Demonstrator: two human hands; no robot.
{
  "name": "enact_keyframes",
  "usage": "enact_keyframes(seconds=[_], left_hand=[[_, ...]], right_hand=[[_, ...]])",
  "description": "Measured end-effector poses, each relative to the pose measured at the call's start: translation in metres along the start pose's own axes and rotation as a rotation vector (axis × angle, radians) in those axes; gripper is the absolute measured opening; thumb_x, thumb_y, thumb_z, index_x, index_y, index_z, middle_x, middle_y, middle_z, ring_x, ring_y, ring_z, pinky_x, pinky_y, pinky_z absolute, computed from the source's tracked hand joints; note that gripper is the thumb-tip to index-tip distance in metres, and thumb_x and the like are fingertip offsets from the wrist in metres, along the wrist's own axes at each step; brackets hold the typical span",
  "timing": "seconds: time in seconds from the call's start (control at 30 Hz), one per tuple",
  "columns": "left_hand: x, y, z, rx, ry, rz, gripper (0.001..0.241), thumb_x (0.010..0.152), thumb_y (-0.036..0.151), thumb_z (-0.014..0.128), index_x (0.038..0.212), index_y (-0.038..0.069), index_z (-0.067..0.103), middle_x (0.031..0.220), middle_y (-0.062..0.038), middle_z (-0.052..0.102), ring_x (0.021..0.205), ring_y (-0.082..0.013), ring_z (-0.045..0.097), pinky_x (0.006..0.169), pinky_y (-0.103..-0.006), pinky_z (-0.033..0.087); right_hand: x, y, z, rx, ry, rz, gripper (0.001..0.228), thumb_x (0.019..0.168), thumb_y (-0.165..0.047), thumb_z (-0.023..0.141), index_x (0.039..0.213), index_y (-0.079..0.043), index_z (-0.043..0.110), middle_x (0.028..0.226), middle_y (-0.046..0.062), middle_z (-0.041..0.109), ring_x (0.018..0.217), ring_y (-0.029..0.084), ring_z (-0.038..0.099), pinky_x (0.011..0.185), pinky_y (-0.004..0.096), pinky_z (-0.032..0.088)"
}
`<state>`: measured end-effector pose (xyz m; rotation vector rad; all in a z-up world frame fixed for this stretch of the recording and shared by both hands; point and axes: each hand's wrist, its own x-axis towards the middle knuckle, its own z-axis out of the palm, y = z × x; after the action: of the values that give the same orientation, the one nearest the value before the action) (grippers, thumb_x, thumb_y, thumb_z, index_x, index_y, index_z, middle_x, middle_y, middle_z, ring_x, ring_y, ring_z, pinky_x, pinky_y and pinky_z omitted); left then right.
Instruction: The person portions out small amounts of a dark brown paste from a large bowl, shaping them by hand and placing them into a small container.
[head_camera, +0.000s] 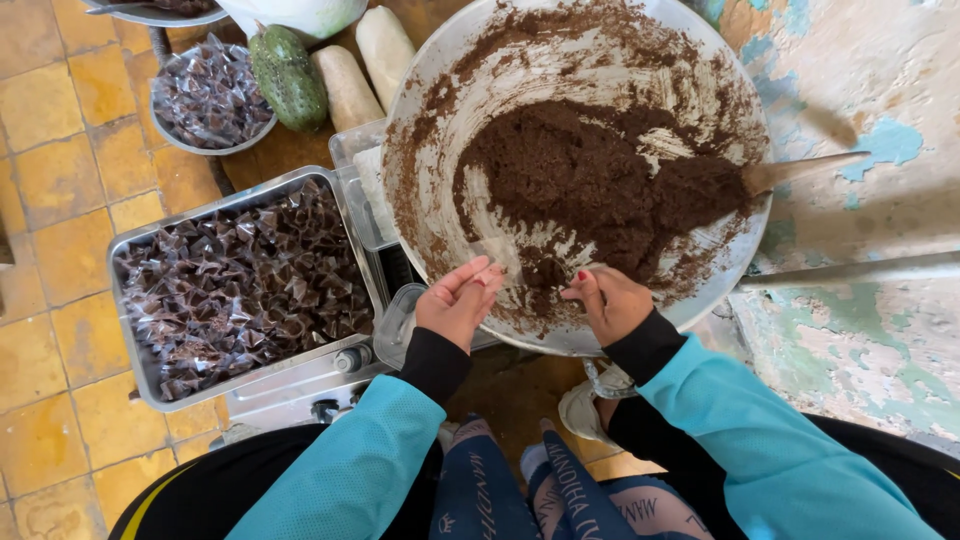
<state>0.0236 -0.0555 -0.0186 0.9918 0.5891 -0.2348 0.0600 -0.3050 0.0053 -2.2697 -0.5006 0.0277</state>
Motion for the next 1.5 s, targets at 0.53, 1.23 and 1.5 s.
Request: enact_keyframes(seconds=[0.53, 1.23, 1.5], left_hand=[[0.013, -0.004, -0.008, -0.013, 0.021, 0.062, 0.039, 0.102, 0.001, 0.054, 0.141, -0.004, 0.058, 0.132, -0.017, 0.071, 0.117, -0.0204, 0.070, 0.094, -0.0266, 0.058], [0.005, -0.016, 0.002, 0.162, -0.071, 0.205, 0.033, 0.101, -0.001, 0.058, 0.131, -0.006, 0.070, 0.103, -0.007, 0.074, 0.093, -0.0126, 0.071, 0.071, -0.0219, 0.054], [-0.003, -0.009, 0.010, -0.161, -0.143, -0.024, 0.030, 0.098, -0.004, 0.055, 0.127, -0.005, 0.062, 0.113, -0.014, 0.069, 0.118, -0.0319, 0.071, 0.094, -0.0356, 0.061]], right_hand=[[0.005, -0.029, -0.057, 0.558, 0.164, 0.159, 0.038, 0.114, -0.015, 0.039, 0.092, 0.007, 0.060, 0.095, 0.025, 0.072, 0.091, 0.033, 0.080, 0.074, 0.038, 0.069], [-0.010, -0.083, -0.032, 0.459, 0.138, -0.228, 0.030, 0.115, -0.013, 0.037, 0.095, 0.005, 0.052, 0.122, 0.023, 0.063, 0.110, 0.037, 0.077, 0.090, 0.039, 0.066], [0.005, -0.109, -0.059, 0.737, 0.224, 0.095, 0.040, 0.115, -0.023, 0.037, 0.092, 0.005, 0.051, 0.114, 0.025, 0.066, 0.104, 0.043, 0.077, 0.089, 0.049, 0.069]])
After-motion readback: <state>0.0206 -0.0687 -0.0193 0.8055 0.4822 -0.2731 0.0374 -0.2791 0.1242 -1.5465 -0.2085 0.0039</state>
